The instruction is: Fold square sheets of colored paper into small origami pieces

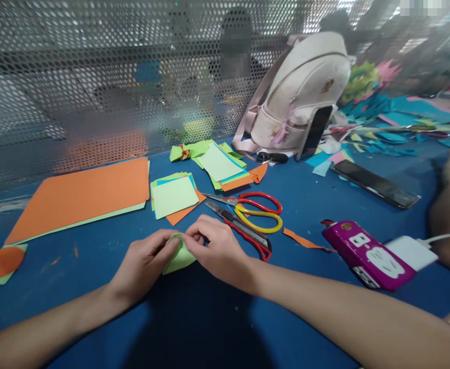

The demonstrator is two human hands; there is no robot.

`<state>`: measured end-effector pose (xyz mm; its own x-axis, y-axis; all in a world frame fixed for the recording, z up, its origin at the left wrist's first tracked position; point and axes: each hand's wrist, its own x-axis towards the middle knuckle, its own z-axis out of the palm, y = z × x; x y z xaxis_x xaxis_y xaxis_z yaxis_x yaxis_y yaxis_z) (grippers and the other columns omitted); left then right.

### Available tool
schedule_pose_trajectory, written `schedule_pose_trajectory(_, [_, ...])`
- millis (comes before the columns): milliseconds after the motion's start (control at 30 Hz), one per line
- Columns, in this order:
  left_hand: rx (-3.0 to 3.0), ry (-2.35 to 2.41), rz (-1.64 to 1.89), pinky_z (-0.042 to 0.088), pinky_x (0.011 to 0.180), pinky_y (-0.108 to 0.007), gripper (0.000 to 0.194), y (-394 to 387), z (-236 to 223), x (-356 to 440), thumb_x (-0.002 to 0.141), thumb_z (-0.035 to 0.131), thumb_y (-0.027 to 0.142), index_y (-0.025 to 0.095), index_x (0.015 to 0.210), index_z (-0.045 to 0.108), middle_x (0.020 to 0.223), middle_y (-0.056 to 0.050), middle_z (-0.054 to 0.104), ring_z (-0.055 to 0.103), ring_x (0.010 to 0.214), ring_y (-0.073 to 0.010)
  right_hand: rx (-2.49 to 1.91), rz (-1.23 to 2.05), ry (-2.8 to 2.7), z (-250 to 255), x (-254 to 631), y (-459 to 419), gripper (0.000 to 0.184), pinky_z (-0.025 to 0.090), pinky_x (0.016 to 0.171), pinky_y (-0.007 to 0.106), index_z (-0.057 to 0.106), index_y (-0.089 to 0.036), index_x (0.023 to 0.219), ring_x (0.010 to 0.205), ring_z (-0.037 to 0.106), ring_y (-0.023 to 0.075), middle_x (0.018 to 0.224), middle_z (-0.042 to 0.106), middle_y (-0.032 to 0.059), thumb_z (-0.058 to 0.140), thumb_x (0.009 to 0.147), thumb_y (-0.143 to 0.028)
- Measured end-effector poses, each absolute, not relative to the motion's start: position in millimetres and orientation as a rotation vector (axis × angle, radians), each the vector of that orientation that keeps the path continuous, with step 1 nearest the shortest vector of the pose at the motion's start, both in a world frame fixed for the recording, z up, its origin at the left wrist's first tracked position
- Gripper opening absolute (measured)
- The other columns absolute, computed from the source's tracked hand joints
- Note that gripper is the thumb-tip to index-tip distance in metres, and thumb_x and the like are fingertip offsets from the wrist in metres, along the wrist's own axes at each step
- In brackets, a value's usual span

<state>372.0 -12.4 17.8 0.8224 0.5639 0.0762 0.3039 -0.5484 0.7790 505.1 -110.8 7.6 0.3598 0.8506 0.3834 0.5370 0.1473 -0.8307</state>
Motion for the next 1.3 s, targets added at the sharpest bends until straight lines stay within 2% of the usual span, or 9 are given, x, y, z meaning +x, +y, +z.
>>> schedule_pose_trajectory(167, [1.957,0.734,0.461,0.043,0.058,-0.022,0.021,-10,21,373,0.083,0.052,0.036,0.020,0.080,0.064,0.072,0.001,0.066,0.057,0.064,-0.0135,-1.531,0.442,-1.271,10,506,-113,0.010,0.043,0.065,0.023,0.058,-0.018,0.079,0.070,0.051,0.0112,0.076,0.055,0.0011,0.051,0.085,-0.021])
schedule_pose_trajectory(300, [1.680,0.758,0.536,0.042,0.058,-0.022,0.022,-5,19,375,0.080,0.057,0.038,0.017,0.083,0.060,0.070,0.002,0.061,0.054,0.064,-0.0120,-1.595,0.545,-1.187,12,506,-113,0.010,0.042,0.061,0.022,0.056,-0.018,0.089,0.067,0.049,0.0106,0.075,0.054,-0.0008,0.050,0.085,-0.026])
schedule_pose_trajectory(433, [1.642,0.774,0.572,0.040,0.058,-0.021,0.020,-2,14,375,0.080,0.058,0.036,0.016,0.080,0.058,0.070,0.003,0.058,0.051,0.064,-0.0107,-1.641,0.593,-1.151,11,506,-112,0.008,0.040,0.057,0.021,0.053,-0.018,0.083,0.063,0.047,0.0103,0.069,0.050,-0.0026,0.051,0.083,-0.027])
schedule_pose_trajectory(633, [1.723,0.797,0.533,0.040,0.056,-0.022,0.020,-4,14,373,0.081,0.056,0.036,0.017,0.087,0.058,0.072,0.002,0.058,0.051,0.062,-0.0108,-1.664,0.557,-1.166,9,505,-110,0.012,0.038,0.055,0.021,0.049,-0.019,0.074,0.060,0.044,0.0099,0.065,0.048,-0.0032,0.050,0.084,-0.026])
schedule_pose_trajectory(767, [1.783,0.752,0.535,0.043,0.059,-0.023,0.015,-6,17,375,0.079,0.055,0.032,0.018,0.078,0.053,0.080,0.000,0.061,0.055,0.068,-0.0123,-1.649,0.501,-1.198,9,505,-110,0.012,0.038,0.055,0.021,0.051,-0.018,0.073,0.059,0.045,0.0099,0.064,0.049,-0.0027,0.049,0.084,-0.023])
schedule_pose_trajectory(933, [1.834,0.727,0.476,0.040,0.055,-0.022,0.015,-7,18,375,0.078,0.053,0.029,0.020,0.069,0.045,0.068,0.003,0.058,0.053,0.061,-0.0108,-1.623,0.416,-1.242,7,505,-110,0.011,0.039,0.057,0.022,0.052,-0.018,0.073,0.061,0.046,0.0102,0.067,0.050,-0.0017,0.049,0.083,-0.021])
schedule_pose_trajectory(1133, [1.866,0.723,0.515,0.043,0.064,-0.024,0.016,-7,15,375,0.077,0.056,0.029,0.020,0.069,0.046,0.077,0.001,0.063,0.059,0.072,-0.0134,-1.684,0.436,-1.268,7,502,-109,0.003,0.039,0.059,0.023,0.053,-0.019,0.075,0.061,0.048,0.0105,0.065,0.050,-0.0028,0.054,0.078,-0.019])
schedule_pose_trajectory(1300, [1.878,0.743,0.557,0.044,0.065,-0.025,0.016,-7,14,374,0.075,0.057,0.024,0.020,0.067,0.044,0.077,0.001,0.063,0.060,0.073,-0.0136,-1.683,0.437,-1.287,7,501,-109,0.007,0.038,0.060,0.023,0.050,-0.019,0.071,0.061,0.047,0.0104,0.065,0.048,-0.0035,0.055,0.077,-0.020])
